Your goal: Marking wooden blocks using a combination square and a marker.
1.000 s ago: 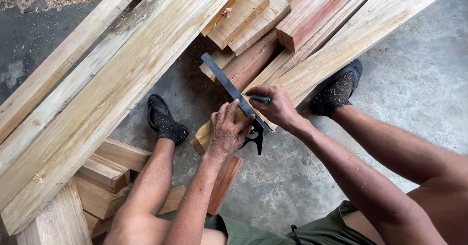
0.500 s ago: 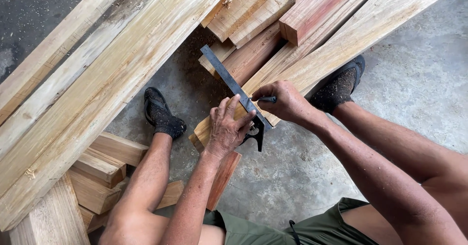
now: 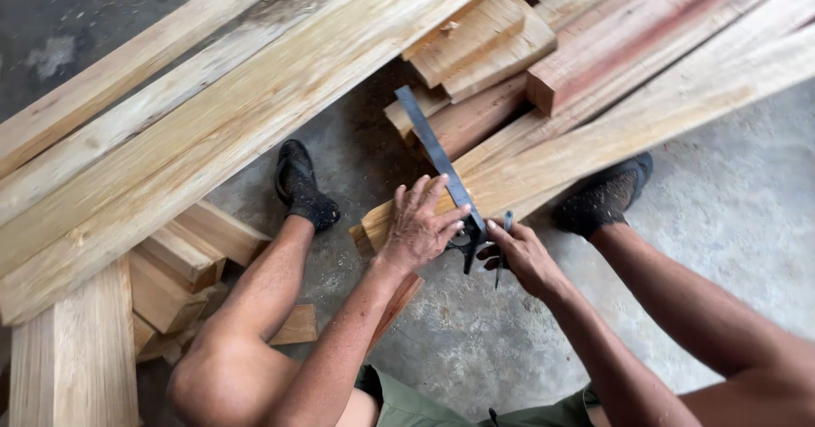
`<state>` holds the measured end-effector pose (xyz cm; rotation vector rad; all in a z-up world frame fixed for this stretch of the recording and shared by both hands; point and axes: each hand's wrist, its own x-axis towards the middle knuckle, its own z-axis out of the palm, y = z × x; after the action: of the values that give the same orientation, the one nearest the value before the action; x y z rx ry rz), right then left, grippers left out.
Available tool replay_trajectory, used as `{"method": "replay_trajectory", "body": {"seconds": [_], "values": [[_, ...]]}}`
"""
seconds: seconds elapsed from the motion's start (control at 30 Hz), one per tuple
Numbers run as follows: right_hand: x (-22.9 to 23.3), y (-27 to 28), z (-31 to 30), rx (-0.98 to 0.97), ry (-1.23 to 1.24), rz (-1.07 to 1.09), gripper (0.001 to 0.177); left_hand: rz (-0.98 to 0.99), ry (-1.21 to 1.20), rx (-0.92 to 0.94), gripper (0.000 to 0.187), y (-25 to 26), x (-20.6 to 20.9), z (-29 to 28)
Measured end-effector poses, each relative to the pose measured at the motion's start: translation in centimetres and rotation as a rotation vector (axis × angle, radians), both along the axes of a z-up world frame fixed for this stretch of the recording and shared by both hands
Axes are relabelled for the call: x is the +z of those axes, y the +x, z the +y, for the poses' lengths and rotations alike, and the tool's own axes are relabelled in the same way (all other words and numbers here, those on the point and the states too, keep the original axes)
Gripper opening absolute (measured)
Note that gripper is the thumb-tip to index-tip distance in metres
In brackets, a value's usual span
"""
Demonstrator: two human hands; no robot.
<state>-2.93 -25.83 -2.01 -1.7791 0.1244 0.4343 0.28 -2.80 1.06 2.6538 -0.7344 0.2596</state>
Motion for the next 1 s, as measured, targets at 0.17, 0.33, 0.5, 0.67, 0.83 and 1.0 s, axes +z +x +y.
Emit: {"method": "replay_trajectory", "body": {"seconds": [0.17,0.33,0.5,0.67,0.83,1.0], "values": [[-2.6,-1.8,1.1,-0.149,0.419,0.158,0.030,-0.037,0.033,0.110,0.035,-2.5,0.8,-1.6],[5.4,-4.8,1.8,-0.225,0.264,0.035,0.034,0.091,-0.096,0.177,0.059,-9.1,4.9,-4.0],[8.1,-7.2,2.7,-0.202,0.047,-0.074,0.036,0.136,-0.240,0.237,0.087,-11.2,4.3,-4.2],[8.9,-7.2,3.4,0.021,-0.030,-0.161,0.043,0.035,-0.520,0.172,0.095,-12.6,-0.7,-1.4],[10.1,0.8,4.9,0.550,-0.583,-0.664,0.073,0.121,-0.888,0.245,0.078,-13.5,-2.0,3.2],[9.5,7.0,7.8,0.821,-0.959,-0.615,0.108,0.106,-1.241,0.369,0.056,-12.4,5.2,6.7]]}}
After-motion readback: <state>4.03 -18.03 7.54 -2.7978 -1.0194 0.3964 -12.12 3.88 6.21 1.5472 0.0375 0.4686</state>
